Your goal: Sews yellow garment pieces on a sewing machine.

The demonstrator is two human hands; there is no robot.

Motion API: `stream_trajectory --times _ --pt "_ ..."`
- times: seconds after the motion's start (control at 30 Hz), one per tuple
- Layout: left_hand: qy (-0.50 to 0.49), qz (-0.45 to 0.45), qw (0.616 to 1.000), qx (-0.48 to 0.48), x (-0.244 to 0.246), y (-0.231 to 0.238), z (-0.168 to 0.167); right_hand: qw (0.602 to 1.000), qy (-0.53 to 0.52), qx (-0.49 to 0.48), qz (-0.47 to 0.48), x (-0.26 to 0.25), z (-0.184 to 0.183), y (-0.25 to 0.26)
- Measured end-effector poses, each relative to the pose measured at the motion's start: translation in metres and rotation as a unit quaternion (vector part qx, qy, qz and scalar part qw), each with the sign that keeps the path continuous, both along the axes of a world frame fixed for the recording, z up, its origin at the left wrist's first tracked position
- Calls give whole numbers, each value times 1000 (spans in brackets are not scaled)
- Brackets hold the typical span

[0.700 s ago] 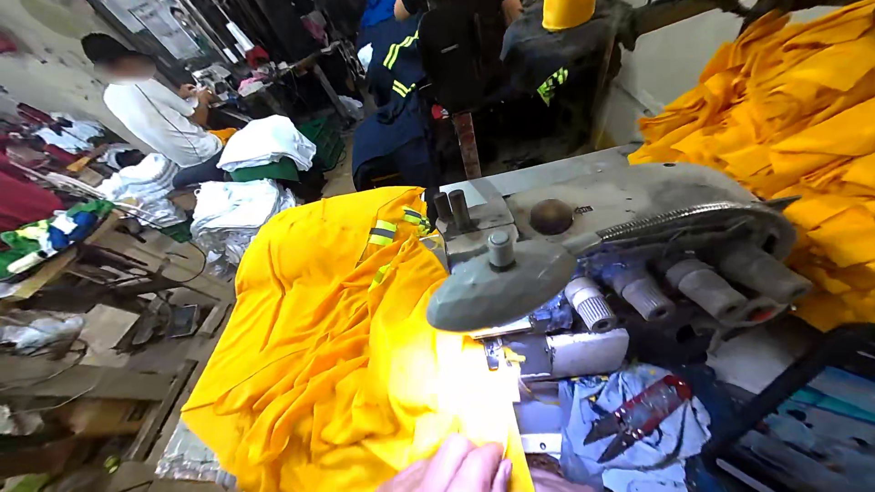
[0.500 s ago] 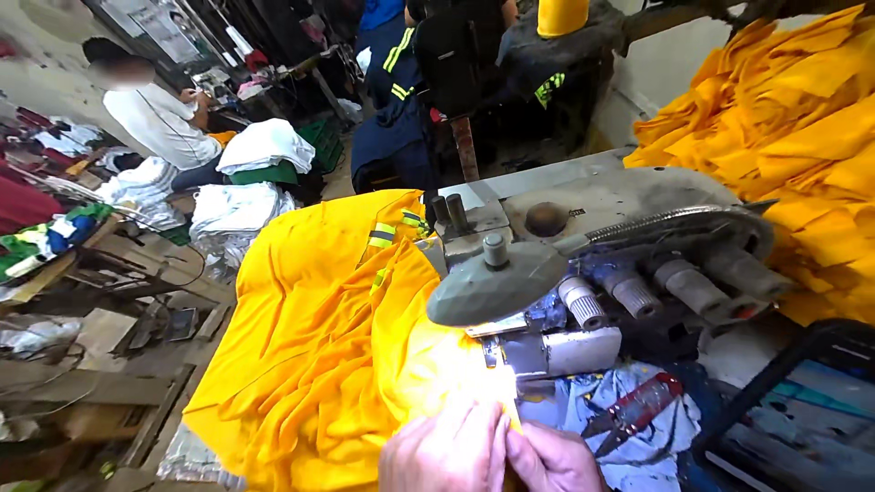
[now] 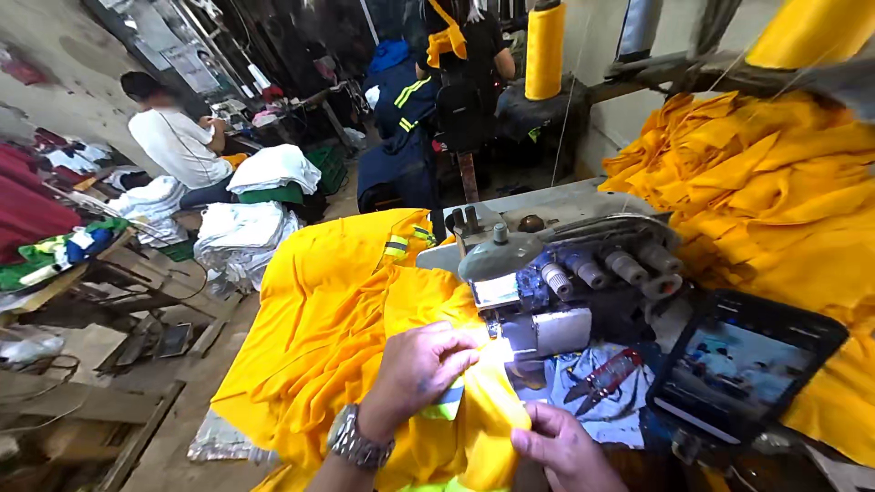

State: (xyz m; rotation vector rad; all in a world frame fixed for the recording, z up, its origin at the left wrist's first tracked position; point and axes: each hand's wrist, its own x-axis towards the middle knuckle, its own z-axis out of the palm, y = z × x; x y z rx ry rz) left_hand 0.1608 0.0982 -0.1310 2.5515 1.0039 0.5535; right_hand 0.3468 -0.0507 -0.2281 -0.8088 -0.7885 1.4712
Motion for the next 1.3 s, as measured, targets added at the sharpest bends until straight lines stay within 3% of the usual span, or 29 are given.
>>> stream_trajectory --times 0.13,0.4,0.57,0.77,0.97,1.17,1.3 --pt "4 2 1000 -10 1 1 -1 986 150 -68 35 -1 13 18" --pt "4 -6 1000 -23 1 7 0 984 152 -92 11 8 17 30" --pt "-4 -22 999 -26 -1 14 -3 992 100 -58 58 6 26 24" --pt "-16 -28 999 -26 -3 22 -5 989 -73 120 -53 6 5 27" --pt "-29 -27 999 -37 -4 26 -6 998 8 61 1 -5 6 20" --pt "-24 -9 998 -50 -3 28 -3 988 -93 112 -46 -10 -16 1" --pt "33 -22 996 -86 -6 23 14 987 -117 103 -39 -8 -7 12"
